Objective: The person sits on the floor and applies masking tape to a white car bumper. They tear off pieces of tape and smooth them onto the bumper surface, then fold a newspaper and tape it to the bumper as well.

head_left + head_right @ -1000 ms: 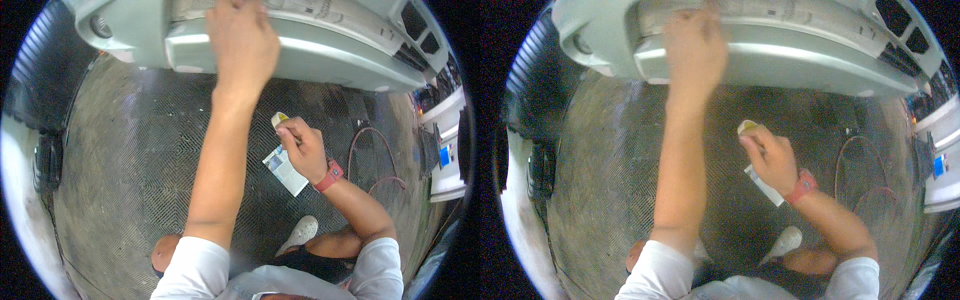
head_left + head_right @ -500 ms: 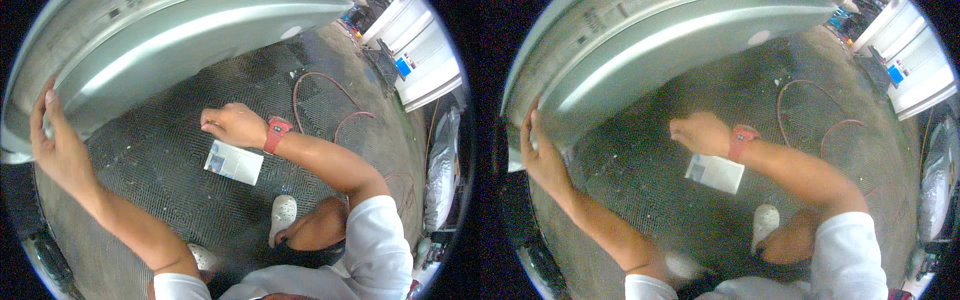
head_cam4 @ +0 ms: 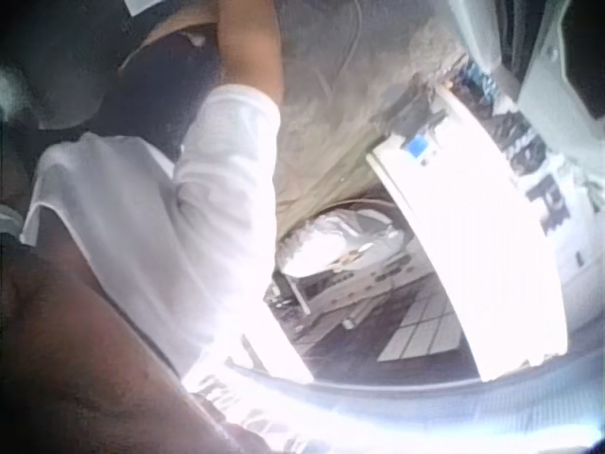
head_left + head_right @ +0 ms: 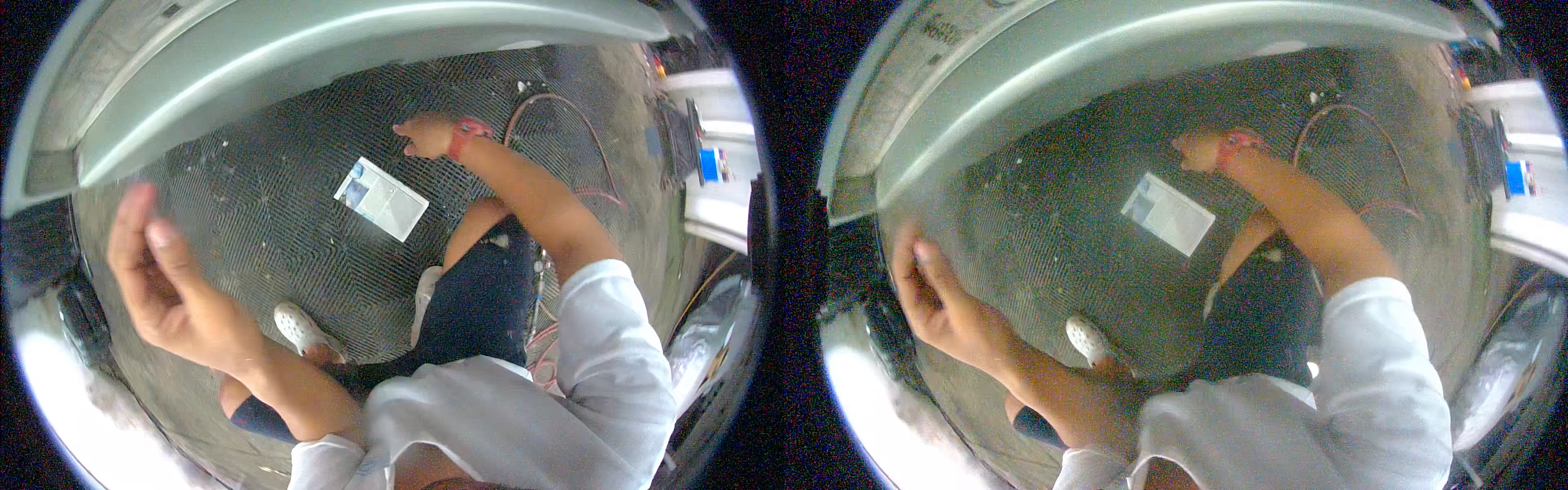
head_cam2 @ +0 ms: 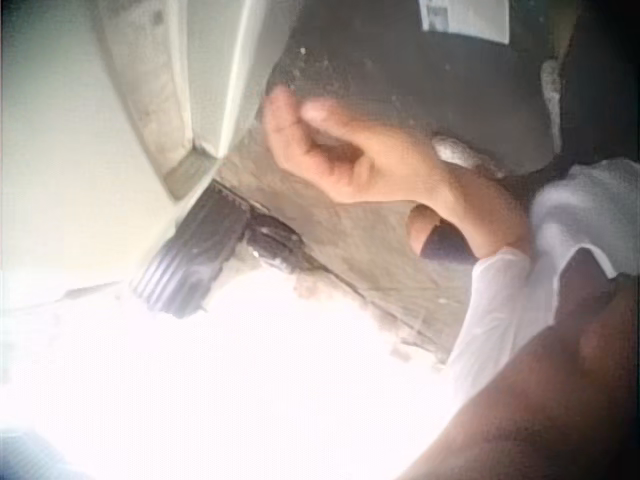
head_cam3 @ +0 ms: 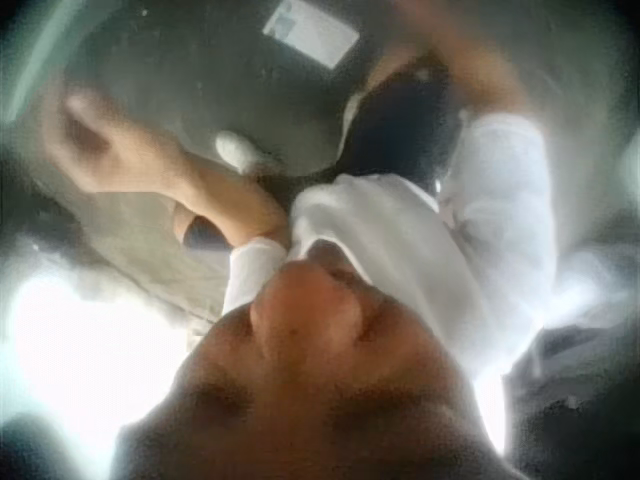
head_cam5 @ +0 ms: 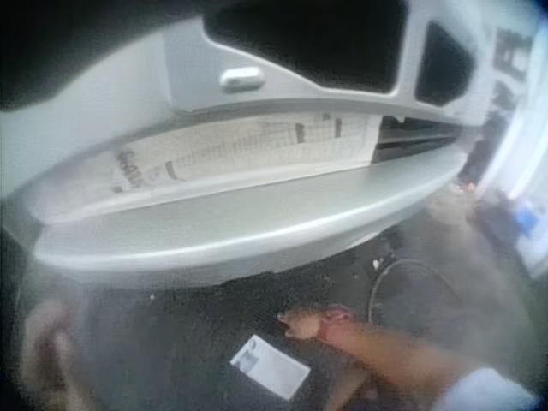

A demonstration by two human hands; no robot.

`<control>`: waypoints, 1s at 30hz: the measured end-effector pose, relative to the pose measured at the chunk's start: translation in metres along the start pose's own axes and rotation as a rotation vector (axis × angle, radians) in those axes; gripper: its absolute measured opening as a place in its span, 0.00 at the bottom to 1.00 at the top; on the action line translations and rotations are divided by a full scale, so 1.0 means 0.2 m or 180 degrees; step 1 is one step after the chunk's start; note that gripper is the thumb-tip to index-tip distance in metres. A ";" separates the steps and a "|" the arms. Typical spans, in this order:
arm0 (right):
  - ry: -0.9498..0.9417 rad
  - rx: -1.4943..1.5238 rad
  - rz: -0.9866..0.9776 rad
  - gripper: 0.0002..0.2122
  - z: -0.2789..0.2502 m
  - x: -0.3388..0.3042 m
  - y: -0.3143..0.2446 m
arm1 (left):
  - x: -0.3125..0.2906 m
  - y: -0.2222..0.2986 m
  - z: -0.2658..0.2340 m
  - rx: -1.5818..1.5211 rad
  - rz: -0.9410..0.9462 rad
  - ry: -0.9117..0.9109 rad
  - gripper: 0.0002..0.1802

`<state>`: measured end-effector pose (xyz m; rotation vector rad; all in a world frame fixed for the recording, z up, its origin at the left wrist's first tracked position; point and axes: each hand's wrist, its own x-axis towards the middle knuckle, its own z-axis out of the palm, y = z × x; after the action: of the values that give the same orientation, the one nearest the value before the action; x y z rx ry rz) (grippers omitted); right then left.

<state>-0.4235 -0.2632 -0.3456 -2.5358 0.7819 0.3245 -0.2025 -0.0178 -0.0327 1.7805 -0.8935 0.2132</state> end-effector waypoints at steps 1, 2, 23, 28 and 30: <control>-0.0087 -0.0081 0.0030 0.25 0.07 0.10 0.10 | -0.06 0.01 -0.02 0.0147 0.0155 -0.0206 0.13; -0.0190 -0.0155 0.0092 0.27 0.16 0.19 0.18 | -0.13 0.02 -0.04 0.0274 0.0294 -0.0448 0.13; 0.1892 0.3391 0.5047 0.28 1.24 -0.31 -0.86 | -0.58 -0.71 0.10 0.0333 0.0161 -0.3056 0.19; 0.1892 0.4379 0.5064 0.20 1.18 -0.27 -0.85 | -0.63 -0.71 0.19 0.0185 0.0222 -0.3089 0.20; 0.2130 0.4921 0.5059 0.20 1.16 -0.28 -0.83 | -0.65 -0.71 0.24 0.0299 0.0273 -0.3228 0.22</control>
<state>-0.3929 0.0006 -0.4666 -0.1947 1.9950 -0.5423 -0.2128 0.0209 -0.2272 1.9199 -1.6767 -0.6700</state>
